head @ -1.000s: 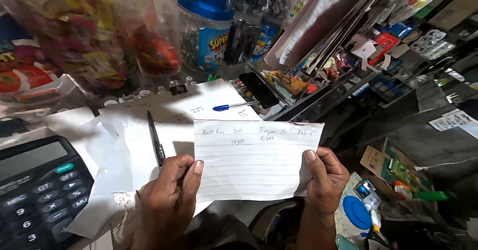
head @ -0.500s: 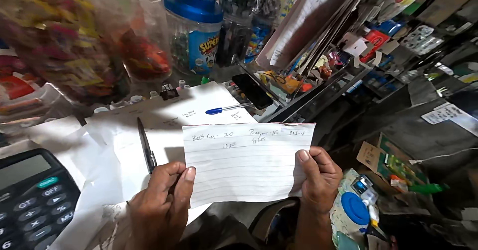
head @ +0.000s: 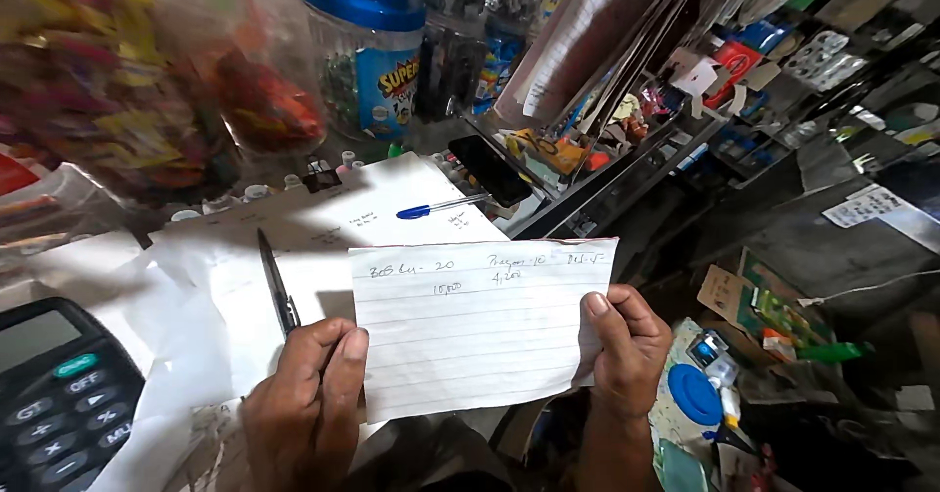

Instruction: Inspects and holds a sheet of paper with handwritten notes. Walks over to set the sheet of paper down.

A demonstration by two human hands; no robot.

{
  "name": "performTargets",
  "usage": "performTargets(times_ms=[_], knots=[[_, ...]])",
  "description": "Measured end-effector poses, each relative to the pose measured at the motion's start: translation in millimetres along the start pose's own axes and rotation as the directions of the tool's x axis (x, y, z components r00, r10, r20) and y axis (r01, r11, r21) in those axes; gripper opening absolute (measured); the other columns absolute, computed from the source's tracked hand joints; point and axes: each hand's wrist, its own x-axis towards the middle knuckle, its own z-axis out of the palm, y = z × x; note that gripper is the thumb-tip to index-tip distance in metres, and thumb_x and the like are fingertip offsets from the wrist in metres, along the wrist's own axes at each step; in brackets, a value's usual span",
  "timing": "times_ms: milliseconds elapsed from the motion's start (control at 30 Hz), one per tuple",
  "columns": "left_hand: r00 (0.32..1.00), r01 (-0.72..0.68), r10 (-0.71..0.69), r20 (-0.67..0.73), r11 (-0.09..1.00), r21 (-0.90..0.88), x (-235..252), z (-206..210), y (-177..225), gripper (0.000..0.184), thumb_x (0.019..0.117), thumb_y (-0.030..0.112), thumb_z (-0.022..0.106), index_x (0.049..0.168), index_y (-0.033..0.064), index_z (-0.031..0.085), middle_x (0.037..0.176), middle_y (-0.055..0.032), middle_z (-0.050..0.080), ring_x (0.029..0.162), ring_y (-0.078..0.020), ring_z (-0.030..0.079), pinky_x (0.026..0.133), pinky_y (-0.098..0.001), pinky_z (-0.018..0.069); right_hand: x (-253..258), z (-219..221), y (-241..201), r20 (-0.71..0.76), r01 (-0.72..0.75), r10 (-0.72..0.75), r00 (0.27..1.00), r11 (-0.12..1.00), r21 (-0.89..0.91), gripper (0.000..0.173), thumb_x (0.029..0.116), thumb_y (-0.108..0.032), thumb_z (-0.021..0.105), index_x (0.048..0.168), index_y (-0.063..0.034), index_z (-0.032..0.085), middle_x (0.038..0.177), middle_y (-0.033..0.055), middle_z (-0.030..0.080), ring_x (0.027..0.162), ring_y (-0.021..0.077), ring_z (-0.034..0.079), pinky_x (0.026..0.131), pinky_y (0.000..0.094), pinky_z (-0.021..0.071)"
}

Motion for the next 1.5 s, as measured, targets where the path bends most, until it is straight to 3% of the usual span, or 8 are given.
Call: performTargets(times_ms=[467, 1500], knots=[[0.999, -0.036, 0.036, -0.003, 0.999, 0.009, 0.0, -1.0, -2.6, 0.033, 0.1092, 0.028, 0.044, 0.102, 0.0024, 0.063, 0.070, 0.0059, 0.058, 0.056, 0.0067, 0.051, 0.050, -0.0120, 0.0436, -5.6, -1.9, -3.1, 0.007, 0.000, 0.000, 1.000, 1.000, 0.025, 0.014, 0.0995, -0.005, 0.059, 0.095, -0.0042, 0.072, 0.080, -0.0046, 0.072, 0.069, 0.0012, 0.068, 0.065, 0.0181, 0.0593], [0.999, -0.038, 0.038, -0.010, 0.999, -0.002, 0.8, -0.1, -1.5, 0.034, 0.1092, 0.032, 0.044, 0.100, 0.0047, 0.062, 0.069, 0.0072, 0.056, 0.055, 0.0084, 0.050, 0.050, -0.0104, 0.0426, -2.1, -2.1, 1.5, 0.030, -0.008, 0.006, 1.000, 0.999, 0.042, 0.013, 0.0998, -0.006, 0.060, 0.096, -0.0041, 0.072, 0.080, -0.0042, 0.072, 0.070, 0.0016, 0.069, 0.066, 0.0188, 0.0601]])
